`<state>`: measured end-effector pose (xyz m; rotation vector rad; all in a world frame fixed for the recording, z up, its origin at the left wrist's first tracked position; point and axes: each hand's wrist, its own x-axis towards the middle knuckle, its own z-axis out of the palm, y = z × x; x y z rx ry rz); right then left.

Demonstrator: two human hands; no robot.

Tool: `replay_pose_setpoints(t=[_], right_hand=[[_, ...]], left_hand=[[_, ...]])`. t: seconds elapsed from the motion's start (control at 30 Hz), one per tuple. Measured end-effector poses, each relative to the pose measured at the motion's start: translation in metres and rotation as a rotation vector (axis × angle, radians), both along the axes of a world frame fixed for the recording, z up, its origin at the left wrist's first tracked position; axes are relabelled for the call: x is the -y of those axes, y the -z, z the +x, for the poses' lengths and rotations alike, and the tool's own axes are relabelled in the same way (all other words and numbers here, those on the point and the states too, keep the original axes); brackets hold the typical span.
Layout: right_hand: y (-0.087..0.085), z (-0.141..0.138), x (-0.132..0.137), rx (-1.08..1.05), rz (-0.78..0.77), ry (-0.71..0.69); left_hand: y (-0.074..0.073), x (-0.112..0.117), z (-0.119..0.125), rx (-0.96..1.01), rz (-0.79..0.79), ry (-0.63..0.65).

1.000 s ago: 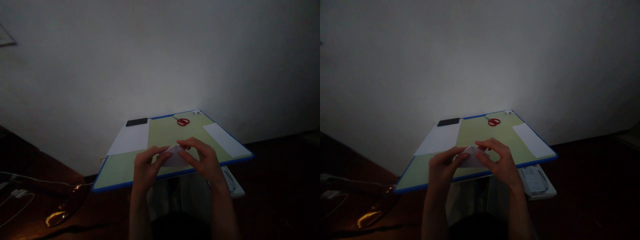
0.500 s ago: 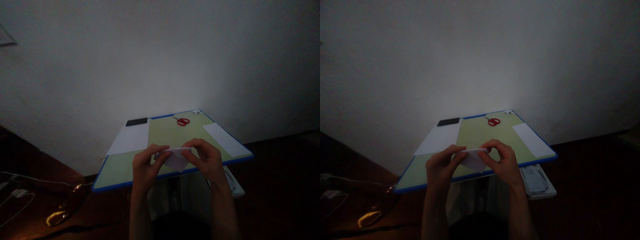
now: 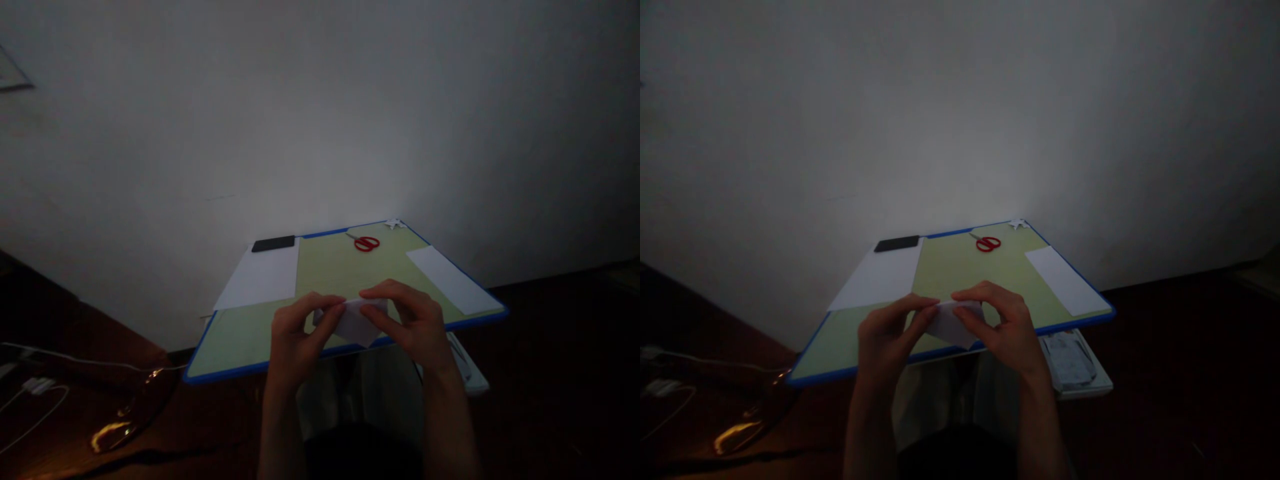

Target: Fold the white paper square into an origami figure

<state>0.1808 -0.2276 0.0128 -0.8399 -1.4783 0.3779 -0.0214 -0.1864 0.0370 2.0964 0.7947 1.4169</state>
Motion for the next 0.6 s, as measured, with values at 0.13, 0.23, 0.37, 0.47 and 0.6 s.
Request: replay_pose_setpoints(t=[0.13, 0.23, 0.37, 0.47, 0.6], right_hand=[[-0.003, -0.004, 0.001, -0.043, -0.098, 0.024], [-0.009, -0.008, 0.001, -0.018, -0.124, 0.015], [-0.014, -0.010, 0.001, 0.017, -0.081, 0.023], [-0.013, -0.009, 0.001, 0.037, -0.068, 0.023], [-0.012, -0.008, 0.001, 0.051, -0.037, 0.005]], left_hand=[[-0.005, 0.002, 0.003, -0.025, 0.015, -0.007], [-0.009, 0.005, 0.005, -0.067, 0.038, 0.005], [-0.012, 0.008, 0.005, -0.090, 0.074, 0.014], [-0.011, 0.007, 0.004, -0.094, 0.074, 0.026], [-0.010, 0.006, 0.002, -0.122, 0.089, 0.035]])
